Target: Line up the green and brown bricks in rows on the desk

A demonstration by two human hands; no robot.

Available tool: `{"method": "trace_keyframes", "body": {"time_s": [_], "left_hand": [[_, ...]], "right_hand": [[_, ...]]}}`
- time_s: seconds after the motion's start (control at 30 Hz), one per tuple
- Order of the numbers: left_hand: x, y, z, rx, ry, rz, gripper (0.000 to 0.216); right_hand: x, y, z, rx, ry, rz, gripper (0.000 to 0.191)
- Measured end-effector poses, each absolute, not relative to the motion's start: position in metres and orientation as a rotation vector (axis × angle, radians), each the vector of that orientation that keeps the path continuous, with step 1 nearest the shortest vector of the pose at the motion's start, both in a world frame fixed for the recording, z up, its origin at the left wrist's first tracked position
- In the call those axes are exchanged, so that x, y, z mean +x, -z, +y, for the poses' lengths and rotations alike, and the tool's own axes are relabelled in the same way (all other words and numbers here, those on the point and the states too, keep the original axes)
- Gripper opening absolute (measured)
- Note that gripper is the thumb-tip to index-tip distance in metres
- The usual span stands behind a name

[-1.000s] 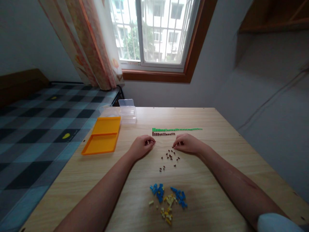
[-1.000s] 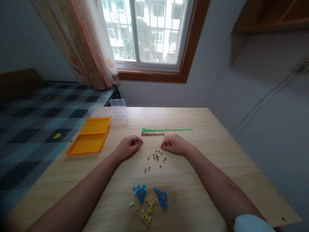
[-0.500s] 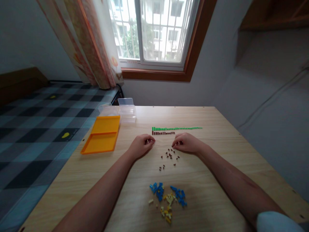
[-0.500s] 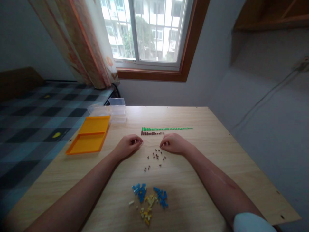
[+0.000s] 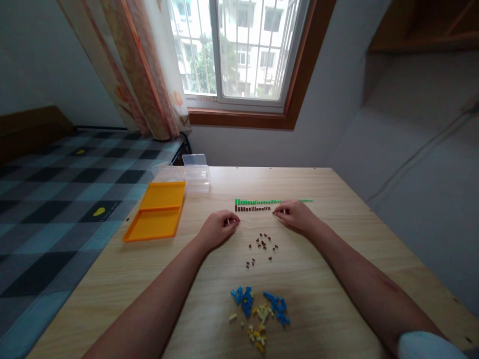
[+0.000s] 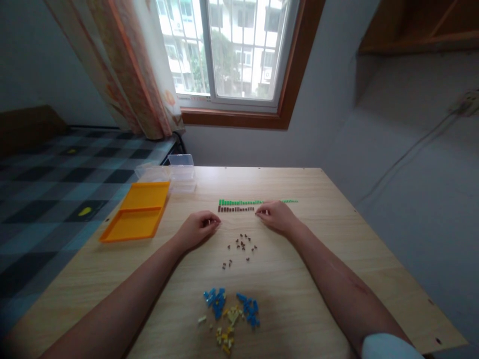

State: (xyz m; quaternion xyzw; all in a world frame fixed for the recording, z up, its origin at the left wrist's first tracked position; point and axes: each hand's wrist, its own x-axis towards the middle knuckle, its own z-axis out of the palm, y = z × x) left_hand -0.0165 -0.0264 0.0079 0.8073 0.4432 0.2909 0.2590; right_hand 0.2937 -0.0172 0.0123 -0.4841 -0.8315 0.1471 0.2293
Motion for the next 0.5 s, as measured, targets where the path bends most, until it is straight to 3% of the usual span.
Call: {"method": "trace_keyframes", "body": {"time_s": [0.5], "left_hand": [[-0.016,-0.010,-0.028,2.175,-0.800,1.215,0.015]], "right_hand": [[0.288,0.002,-0.004,-1.527,-0.218,-2.194,0.019]]}}
